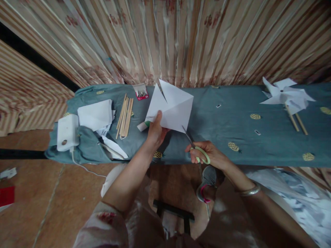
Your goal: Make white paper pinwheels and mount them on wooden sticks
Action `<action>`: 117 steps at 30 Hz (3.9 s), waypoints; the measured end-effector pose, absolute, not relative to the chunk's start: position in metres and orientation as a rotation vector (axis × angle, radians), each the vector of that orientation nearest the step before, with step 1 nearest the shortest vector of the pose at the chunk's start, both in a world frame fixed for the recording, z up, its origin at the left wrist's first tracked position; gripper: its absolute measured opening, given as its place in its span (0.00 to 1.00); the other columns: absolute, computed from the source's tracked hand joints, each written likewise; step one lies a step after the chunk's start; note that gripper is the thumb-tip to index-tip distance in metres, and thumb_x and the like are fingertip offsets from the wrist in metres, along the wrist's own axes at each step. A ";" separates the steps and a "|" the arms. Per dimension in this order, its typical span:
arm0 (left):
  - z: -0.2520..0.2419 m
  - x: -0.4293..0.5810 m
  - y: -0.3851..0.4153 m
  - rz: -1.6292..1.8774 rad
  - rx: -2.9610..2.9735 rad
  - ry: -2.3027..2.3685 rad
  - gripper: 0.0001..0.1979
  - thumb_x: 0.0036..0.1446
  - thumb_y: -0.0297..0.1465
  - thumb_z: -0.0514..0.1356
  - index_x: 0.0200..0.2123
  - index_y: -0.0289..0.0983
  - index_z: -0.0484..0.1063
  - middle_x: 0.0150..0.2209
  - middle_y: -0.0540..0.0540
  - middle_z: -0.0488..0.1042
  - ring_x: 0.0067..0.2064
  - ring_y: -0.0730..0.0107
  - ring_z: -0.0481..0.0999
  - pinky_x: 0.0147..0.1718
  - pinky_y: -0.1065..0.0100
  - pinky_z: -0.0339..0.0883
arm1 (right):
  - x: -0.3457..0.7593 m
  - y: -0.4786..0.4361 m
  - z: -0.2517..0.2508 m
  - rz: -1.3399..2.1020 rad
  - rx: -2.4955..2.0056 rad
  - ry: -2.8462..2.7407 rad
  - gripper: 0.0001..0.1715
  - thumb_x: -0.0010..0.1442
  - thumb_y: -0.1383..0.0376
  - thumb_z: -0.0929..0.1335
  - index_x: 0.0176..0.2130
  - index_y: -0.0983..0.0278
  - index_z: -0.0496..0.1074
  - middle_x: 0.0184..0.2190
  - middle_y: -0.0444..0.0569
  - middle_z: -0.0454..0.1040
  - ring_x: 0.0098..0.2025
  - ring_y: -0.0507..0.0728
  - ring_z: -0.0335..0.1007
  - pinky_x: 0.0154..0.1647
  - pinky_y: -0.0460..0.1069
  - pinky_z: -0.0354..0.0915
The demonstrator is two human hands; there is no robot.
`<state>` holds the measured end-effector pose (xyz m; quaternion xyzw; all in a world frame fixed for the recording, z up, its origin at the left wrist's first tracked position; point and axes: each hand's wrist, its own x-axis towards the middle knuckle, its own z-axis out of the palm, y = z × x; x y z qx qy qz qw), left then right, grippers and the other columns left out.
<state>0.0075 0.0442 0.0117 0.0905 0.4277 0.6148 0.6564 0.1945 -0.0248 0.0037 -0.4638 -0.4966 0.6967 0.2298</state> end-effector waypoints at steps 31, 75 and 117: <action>0.009 0.013 0.037 1.336 0.243 0.994 0.09 0.61 0.33 0.60 0.43 0.37 0.71 0.32 0.50 0.75 0.32 0.72 0.74 0.34 0.69 0.73 | 0.194 -0.023 0.003 1.869 -1.317 -1.348 0.28 0.46 0.44 0.74 0.29 0.66 0.72 0.17 0.43 0.70 0.19 0.49 0.62 0.20 0.46 0.57; 0.007 0.024 0.027 1.268 0.304 0.963 0.06 0.62 0.30 0.58 0.42 0.36 0.72 0.33 0.49 0.76 0.30 0.74 0.75 0.34 0.71 0.75 | 0.190 -0.021 0.010 1.801 -1.397 -1.323 0.30 0.43 0.41 0.74 0.28 0.65 0.71 0.17 0.42 0.70 0.18 0.48 0.62 0.18 0.44 0.57; 0.008 0.028 0.023 1.234 0.222 0.968 0.12 0.58 0.30 0.63 0.46 0.37 0.72 0.35 0.48 0.77 0.35 0.71 0.77 0.36 0.69 0.75 | 0.185 -0.020 0.011 1.697 -1.473 -1.349 0.32 0.42 0.38 0.72 0.17 0.64 0.67 0.13 0.42 0.65 0.15 0.47 0.56 0.17 0.45 0.54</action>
